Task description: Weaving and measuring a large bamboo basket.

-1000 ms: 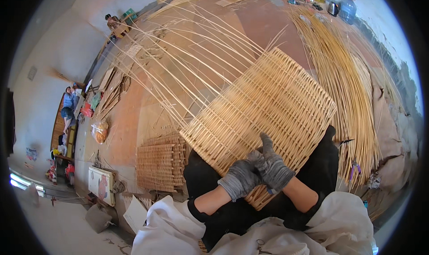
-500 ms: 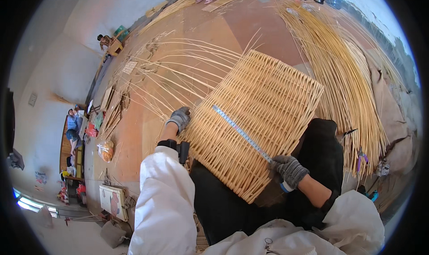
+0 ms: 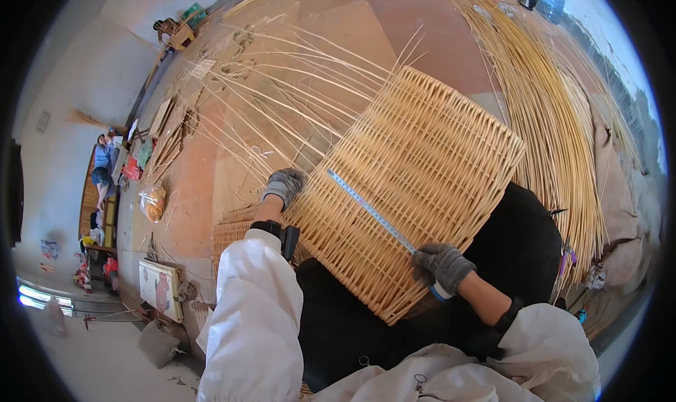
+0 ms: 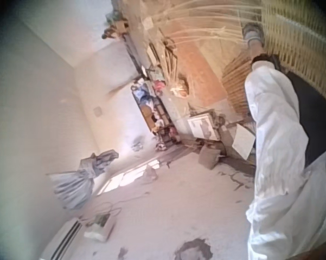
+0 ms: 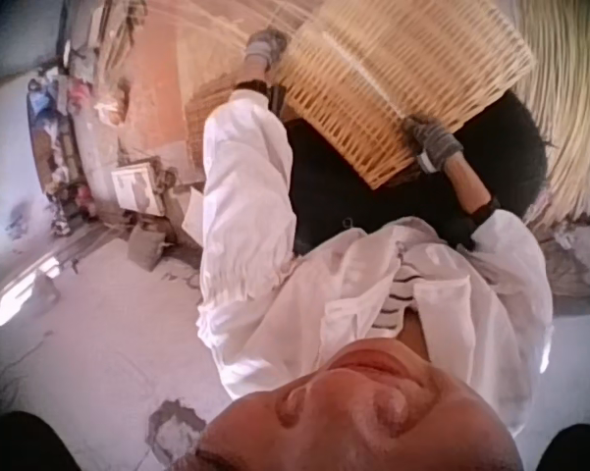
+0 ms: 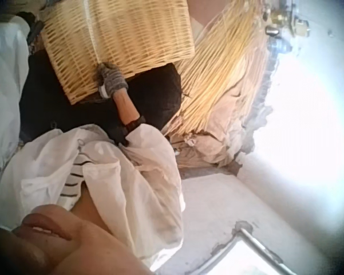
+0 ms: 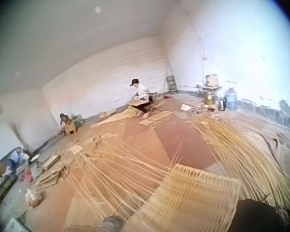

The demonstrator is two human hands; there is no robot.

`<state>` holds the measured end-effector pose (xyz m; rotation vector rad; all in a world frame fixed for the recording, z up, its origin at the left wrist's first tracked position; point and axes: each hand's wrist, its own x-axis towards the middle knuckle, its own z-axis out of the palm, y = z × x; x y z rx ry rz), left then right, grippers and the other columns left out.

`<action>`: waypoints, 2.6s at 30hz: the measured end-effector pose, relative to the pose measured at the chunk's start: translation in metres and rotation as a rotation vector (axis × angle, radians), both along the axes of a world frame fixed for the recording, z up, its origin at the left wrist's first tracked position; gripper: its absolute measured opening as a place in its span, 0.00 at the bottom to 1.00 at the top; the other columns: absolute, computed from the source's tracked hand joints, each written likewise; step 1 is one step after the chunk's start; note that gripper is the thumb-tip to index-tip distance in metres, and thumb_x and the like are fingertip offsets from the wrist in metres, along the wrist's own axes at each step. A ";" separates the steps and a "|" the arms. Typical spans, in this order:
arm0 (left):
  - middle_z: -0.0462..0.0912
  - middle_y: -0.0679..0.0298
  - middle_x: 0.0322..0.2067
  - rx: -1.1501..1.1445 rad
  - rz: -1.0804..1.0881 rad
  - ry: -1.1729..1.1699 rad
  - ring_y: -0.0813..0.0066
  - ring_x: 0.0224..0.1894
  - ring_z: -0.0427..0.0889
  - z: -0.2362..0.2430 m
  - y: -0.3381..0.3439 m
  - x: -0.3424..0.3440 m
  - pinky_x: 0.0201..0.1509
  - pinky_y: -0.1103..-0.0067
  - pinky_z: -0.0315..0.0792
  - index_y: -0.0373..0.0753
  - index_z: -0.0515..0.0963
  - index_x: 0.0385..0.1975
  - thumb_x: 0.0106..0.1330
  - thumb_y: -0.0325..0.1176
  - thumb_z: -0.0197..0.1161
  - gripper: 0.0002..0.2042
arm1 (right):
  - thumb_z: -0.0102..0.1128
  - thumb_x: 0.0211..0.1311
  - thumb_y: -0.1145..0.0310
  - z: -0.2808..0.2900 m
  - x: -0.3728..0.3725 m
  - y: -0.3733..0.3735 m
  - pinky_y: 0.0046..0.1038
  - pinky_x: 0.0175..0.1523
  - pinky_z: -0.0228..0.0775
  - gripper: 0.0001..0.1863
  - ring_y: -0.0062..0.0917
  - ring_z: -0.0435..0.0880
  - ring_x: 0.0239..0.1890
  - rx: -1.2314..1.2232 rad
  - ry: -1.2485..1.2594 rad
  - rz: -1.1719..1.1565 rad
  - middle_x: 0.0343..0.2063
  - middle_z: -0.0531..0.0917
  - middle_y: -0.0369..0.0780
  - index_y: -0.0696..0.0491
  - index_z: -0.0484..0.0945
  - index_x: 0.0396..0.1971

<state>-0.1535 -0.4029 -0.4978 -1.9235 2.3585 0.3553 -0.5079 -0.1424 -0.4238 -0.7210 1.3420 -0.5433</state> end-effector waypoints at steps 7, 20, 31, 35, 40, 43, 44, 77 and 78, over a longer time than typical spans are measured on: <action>0.78 0.58 0.24 0.065 0.342 0.644 0.69 0.26 0.75 0.006 0.028 0.009 0.35 0.77 0.70 0.34 0.77 0.30 0.56 0.34 0.61 0.09 | 0.50 0.58 0.69 0.002 0.055 -0.054 0.22 0.28 0.71 0.11 0.24 0.78 0.19 0.056 -0.077 0.169 0.19 0.80 0.42 0.62 0.76 0.27; 0.78 0.67 0.26 0.035 0.206 0.945 0.80 0.29 0.74 -0.014 0.024 0.015 0.36 0.83 0.70 0.37 0.73 0.30 0.52 0.20 0.62 0.08 | 0.54 0.59 0.68 -0.027 -0.001 0.082 0.22 0.26 0.71 0.10 0.21 0.78 0.22 0.207 -0.079 -0.042 0.24 0.81 0.40 0.56 0.76 0.38; 0.78 0.67 0.27 0.085 0.066 0.708 0.77 0.30 0.75 -0.004 0.011 0.013 0.38 0.83 0.71 0.38 0.74 0.29 0.52 0.19 0.61 0.07 | 0.53 0.58 0.73 -0.034 0.006 0.088 0.21 0.26 0.71 0.08 0.21 0.77 0.23 0.163 -0.134 -0.107 0.25 0.81 0.41 0.58 0.75 0.36; 0.78 0.67 0.24 -0.193 -0.154 0.033 0.77 0.28 0.75 0.002 0.008 0.015 0.35 0.84 0.70 0.39 0.76 0.27 0.53 0.20 0.59 0.05 | 0.53 0.58 0.72 -0.026 0.004 0.080 0.21 0.26 0.71 0.07 0.21 0.77 0.21 0.147 -0.061 0.019 0.25 0.80 0.41 0.59 0.75 0.34; 0.80 0.59 0.29 -0.147 0.271 0.694 0.60 0.33 0.78 0.021 -0.011 -0.009 0.41 0.72 0.71 0.42 0.78 0.29 0.51 0.37 0.61 0.09 | 0.55 0.58 0.69 -0.002 -0.037 0.046 0.21 0.23 0.69 0.09 0.21 0.76 0.17 0.052 -0.022 -0.152 0.19 0.79 0.41 0.60 0.76 0.32; 0.80 0.57 0.33 -0.152 0.185 0.720 0.55 0.37 0.78 0.023 -0.033 -0.044 0.44 0.69 0.71 0.42 0.79 0.32 0.53 0.39 0.58 0.11 | 0.56 0.57 0.69 0.009 -0.065 0.026 0.21 0.23 0.69 0.09 0.22 0.76 0.17 0.047 -0.022 -0.135 0.19 0.79 0.41 0.60 0.76 0.31; 0.80 0.56 0.35 -0.171 0.128 0.545 0.55 0.39 0.78 0.021 -0.041 -0.056 0.44 0.69 0.70 0.42 0.79 0.33 0.53 0.39 0.56 0.11 | 0.56 0.57 0.69 0.010 -0.071 0.021 0.21 0.22 0.69 0.08 0.22 0.77 0.17 0.050 -0.007 -0.129 0.19 0.80 0.42 0.60 0.76 0.31; 0.79 0.63 0.29 -0.149 -0.082 0.695 0.74 0.31 0.75 -0.004 -0.033 -0.070 0.38 0.78 0.69 0.42 0.72 0.32 0.56 0.25 0.56 0.05 | 0.52 0.58 0.75 -0.030 -0.071 0.027 0.21 0.23 0.69 0.09 0.21 0.76 0.20 0.104 -0.113 -0.205 0.21 0.80 0.40 0.58 0.76 0.38; 0.78 0.63 0.28 -0.177 -0.066 0.523 0.73 0.30 0.75 -0.002 -0.033 -0.068 0.38 0.78 0.69 0.43 0.72 0.31 0.56 0.25 0.56 0.05 | 0.52 0.58 0.74 -0.028 -0.071 0.026 0.21 0.23 0.68 0.09 0.20 0.76 0.20 0.126 -0.141 -0.192 0.21 0.80 0.39 0.58 0.76 0.38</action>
